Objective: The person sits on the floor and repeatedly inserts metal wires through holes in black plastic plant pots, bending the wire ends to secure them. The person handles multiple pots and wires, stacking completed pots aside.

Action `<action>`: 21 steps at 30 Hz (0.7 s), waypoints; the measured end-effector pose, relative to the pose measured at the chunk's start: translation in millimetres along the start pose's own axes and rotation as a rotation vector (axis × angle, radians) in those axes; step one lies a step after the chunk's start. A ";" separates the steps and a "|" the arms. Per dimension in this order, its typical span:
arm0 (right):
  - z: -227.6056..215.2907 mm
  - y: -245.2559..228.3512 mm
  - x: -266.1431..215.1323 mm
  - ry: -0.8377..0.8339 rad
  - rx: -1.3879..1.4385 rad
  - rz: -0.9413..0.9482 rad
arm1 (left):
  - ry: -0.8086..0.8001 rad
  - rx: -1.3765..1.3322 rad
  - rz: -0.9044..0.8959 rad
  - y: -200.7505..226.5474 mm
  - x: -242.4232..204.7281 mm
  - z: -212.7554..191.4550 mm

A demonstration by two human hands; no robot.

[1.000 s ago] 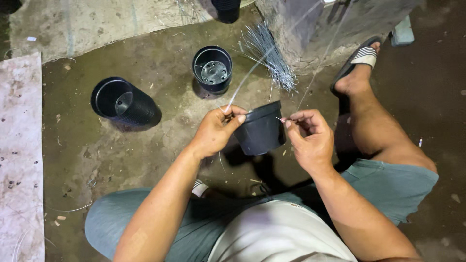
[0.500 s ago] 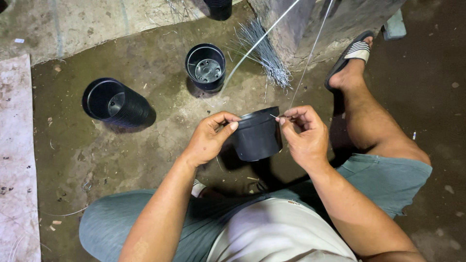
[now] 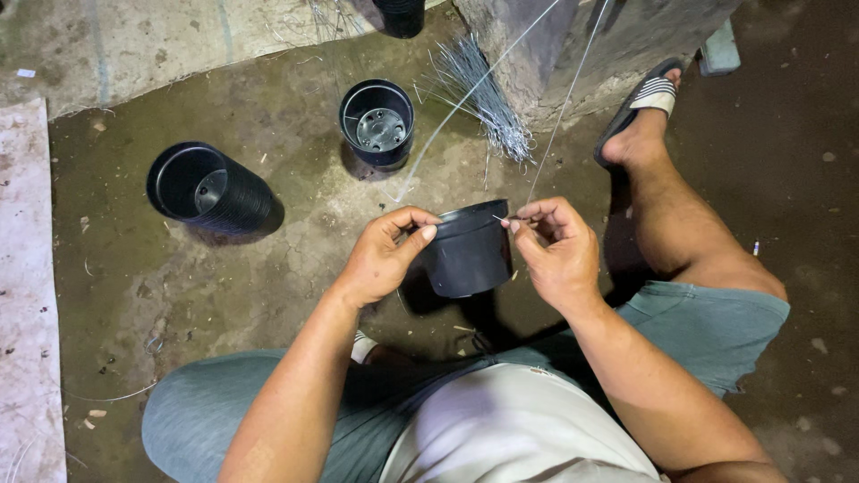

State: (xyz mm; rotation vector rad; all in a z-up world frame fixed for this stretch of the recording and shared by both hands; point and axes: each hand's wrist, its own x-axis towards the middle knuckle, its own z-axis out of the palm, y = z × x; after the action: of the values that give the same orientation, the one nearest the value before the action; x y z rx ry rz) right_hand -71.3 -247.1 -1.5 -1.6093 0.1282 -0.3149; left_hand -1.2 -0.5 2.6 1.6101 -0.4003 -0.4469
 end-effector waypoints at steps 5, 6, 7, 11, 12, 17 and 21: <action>-4.7 2.2 0.9 -0.024 -0.090 0.055 | -0.003 0.055 0.073 10.9 -4.1 0.7; -6.5 2.2 1.7 -0.041 -0.082 0.075 | -0.008 0.079 0.090 14.0 -5.4 0.8; -8.5 2.0 2.1 -0.057 -0.074 0.096 | -0.015 0.102 0.106 17.2 -6.8 1.2; -12.6 1.8 4.5 -0.128 -0.064 0.099 | -0.019 0.307 0.201 27.1 -10.2 2.2; -13.1 1.9 4.6 -0.134 -0.076 0.113 | -0.023 0.344 0.254 28.4 -10.5 2.2; -12.3 8.0 3.8 -0.097 -0.160 0.135 | -0.037 0.351 0.154 25.7 -10.7 6.0; -6.5 17.0 -3.3 -0.042 -0.151 0.129 | 0.062 0.248 -0.074 11.7 -14.1 19.6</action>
State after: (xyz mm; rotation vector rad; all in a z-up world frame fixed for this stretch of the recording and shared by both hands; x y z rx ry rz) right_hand -74.4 -253.6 -18.6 -1.7472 0.2271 -0.1747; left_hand -23.2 -11.2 13.6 1.8797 -0.3605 -0.4142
